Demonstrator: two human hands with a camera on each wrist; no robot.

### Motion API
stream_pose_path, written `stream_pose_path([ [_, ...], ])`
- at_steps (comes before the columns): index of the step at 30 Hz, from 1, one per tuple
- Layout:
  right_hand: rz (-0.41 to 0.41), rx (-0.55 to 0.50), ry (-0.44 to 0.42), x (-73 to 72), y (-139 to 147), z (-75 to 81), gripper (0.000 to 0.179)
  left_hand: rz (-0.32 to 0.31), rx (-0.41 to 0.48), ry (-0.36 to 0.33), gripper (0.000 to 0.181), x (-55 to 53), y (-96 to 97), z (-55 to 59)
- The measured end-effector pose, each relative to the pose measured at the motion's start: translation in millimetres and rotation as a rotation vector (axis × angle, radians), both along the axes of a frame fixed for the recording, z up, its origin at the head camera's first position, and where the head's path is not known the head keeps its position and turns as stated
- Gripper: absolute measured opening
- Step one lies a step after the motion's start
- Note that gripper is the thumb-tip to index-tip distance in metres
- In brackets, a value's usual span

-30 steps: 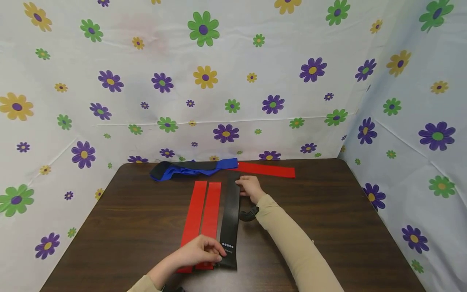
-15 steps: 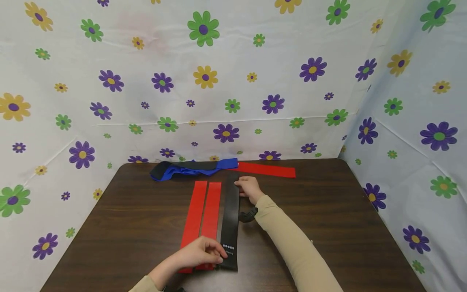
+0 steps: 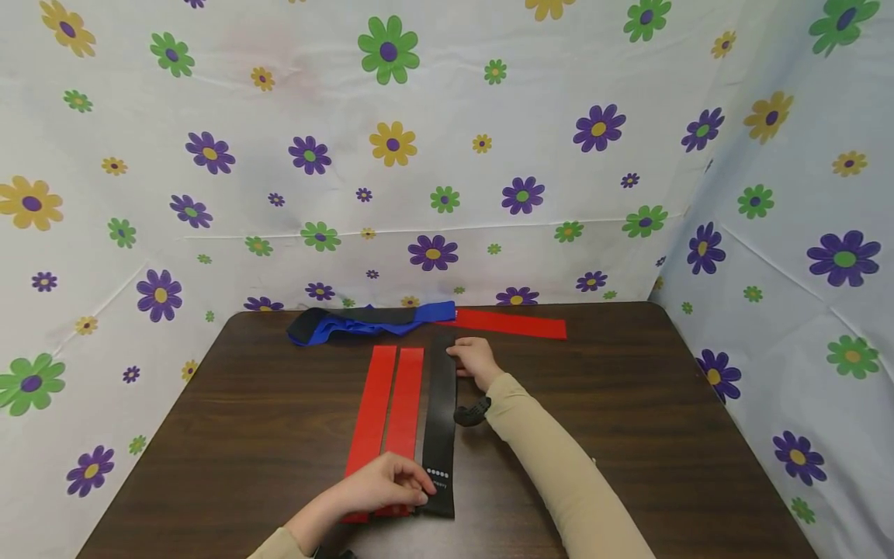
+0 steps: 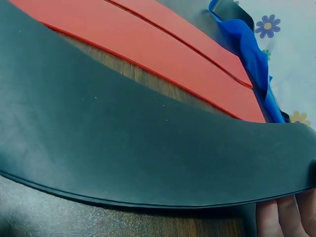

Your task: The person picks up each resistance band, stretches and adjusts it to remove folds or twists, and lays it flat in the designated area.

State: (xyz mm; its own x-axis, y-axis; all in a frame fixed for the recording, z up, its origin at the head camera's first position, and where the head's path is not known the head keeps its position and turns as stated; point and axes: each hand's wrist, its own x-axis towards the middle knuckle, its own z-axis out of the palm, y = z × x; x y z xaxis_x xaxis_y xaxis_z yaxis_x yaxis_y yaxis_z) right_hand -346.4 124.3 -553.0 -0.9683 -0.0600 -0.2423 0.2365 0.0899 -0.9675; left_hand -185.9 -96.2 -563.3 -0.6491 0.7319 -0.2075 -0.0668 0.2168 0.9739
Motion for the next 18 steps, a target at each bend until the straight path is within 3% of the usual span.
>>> stream_pose_path([
  [18, -0.019, 0.085, -0.018, -2.0, -3.1, -1.7, 0.042, 0.006, -0.021, 0.003, 0.013, -0.2, 1.1, 0.1],
])
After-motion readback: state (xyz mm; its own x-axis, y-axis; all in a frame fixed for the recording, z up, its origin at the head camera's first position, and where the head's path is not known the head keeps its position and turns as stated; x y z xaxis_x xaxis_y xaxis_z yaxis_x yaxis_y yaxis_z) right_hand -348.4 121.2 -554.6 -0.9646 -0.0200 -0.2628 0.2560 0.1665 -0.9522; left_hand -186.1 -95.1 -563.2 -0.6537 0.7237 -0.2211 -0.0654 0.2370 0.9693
